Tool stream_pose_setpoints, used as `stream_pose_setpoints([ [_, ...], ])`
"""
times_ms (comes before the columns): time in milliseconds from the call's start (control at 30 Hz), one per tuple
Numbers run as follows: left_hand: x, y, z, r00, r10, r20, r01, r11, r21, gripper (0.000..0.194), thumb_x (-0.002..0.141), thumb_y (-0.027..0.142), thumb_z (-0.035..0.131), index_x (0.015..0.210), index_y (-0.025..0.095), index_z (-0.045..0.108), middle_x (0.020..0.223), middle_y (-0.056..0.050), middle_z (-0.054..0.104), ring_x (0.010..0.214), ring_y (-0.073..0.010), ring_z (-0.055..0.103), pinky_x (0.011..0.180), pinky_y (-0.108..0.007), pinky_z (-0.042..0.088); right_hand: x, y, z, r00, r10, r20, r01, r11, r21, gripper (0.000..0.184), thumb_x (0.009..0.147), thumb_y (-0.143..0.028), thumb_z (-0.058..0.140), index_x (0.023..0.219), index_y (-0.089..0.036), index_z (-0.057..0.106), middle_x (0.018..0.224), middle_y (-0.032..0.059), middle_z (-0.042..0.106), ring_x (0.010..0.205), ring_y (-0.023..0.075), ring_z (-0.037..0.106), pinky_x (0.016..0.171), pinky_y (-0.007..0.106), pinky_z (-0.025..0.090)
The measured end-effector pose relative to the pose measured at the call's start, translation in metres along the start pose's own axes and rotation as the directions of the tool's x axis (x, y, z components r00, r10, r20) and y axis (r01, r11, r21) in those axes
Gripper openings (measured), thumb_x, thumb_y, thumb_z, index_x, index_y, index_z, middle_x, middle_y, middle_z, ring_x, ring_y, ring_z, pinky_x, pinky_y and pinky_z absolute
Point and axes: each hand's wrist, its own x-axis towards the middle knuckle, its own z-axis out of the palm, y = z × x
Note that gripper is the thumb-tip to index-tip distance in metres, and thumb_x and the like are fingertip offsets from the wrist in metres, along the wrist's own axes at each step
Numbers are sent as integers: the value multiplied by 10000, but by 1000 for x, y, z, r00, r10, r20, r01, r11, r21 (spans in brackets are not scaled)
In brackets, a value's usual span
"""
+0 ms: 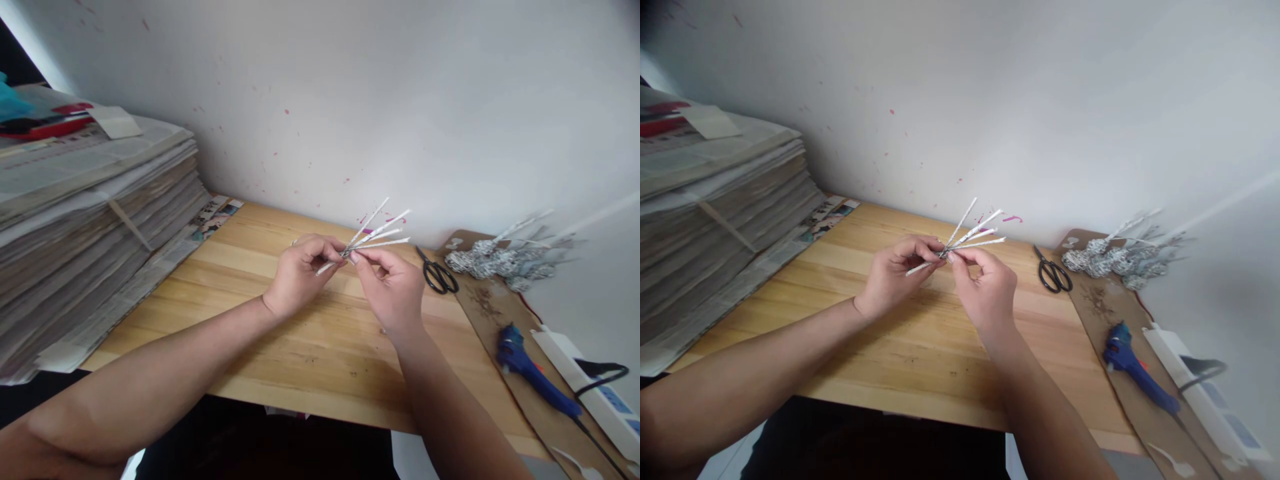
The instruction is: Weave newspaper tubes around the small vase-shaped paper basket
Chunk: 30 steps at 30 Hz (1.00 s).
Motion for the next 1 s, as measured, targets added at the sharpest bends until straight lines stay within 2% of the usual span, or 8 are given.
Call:
stream_pose_setpoints([
  [167, 0, 1, 0, 1000, 29, 5, -29, 999, 18, 136, 895, 225, 755, 784, 195, 683, 995, -98, 794, 953, -200, 739, 833, -351, 614, 3, 2, -1, 997, 70, 40, -72, 996, 49, 157, 866, -344, 759, 910, -215, 835, 850, 36, 832, 701, 179, 729, 656, 302, 555],
  [333, -1, 3, -1, 998, 62, 30, -64, 996, 62, 124, 899, 202, 748, 789, 198, 692, 987, -95, 797, 982, -209, 734, 801, -338, 606, 5, 8, -2, 982, 152, 114, -168, 975, 147, 153, 842, -347, 786, 888, -211, 838, 885, 43, 840, 739, 186, 743, 678, 300, 561],
  [467, -1, 2, -2, 998, 64, 25, -65, 996, 68, 119, 900, 200, 748, 793, 196, 695, 1000, -96, 794, 974, -207, 735, 810, -340, 609, 3, 7, 0, 995, 36, 88, -48, 988, 144, 122, 881, -302, 737, 877, -218, 825, 854, 22, 828, 669, 161, 701, 604, 281, 523],
  [533, -1, 0, -1, 998, 54, 31, -55, 996, 67, 115, 897, 209, 753, 796, 198, 698, 1006, -97, 792, 983, -210, 737, 813, -341, 612, 2, 7, 0, 993, -73, 94, 66, 995, 75, 122, 913, -270, 697, 898, -230, 812, 874, 17, 828, 723, 174, 724, 665, 301, 549],
  [667, -1, -4, 0, 999, 31, 25, -32, 999, 43, 124, 890, 217, 760, 790, 194, 689, 996, -98, 789, 954, -207, 736, 824, -352, 618, 2, 10, -2, 952, -304, 36, 306, 938, -163, 117, 930, -212, 679, 932, -240, 793, 933, 33, 835, 861, 223, 758, 822, 384, 573],
  [767, -2, -5, 0, 1000, 9, 23, -10, 1000, 20, 121, 888, 215, 756, 793, 192, 685, 1005, -101, 786, 952, -204, 736, 857, -366, 621, 4, 11, -3, 911, -412, 13, 404, 888, -220, 138, 952, -194, 664, 976, -241, 791, 963, 43, 839, 885, 228, 767, 850, 402, 578],
  [867, -2, -5, 1, 1000, -19, 17, 19, 1000, -6, 127, 879, 225, 764, 785, 190, 685, 1012, -104, 783, 967, -208, 740, 869, -370, 627, 3, 9, -3, 895, -444, 43, 443, 874, -202, 172, 962, -176, 643, 979, -253, 796, 975, 37, 843, 905, 222, 776, 867, 402, 587],
  [1000, -1, -5, 0, 999, -53, 3, 53, 998, -32, 141, 876, 244, 765, 776, 188, 684, 1023, -105, 786, 990, -210, 740, 892, -373, 627, 0, 8, 0, 935, -351, 43, 354, 928, -120, 168, 936, -182, 678, 1020, -253, 804, 1005, 32, 842, 941, 222, 776, 860, 397, 607],
])
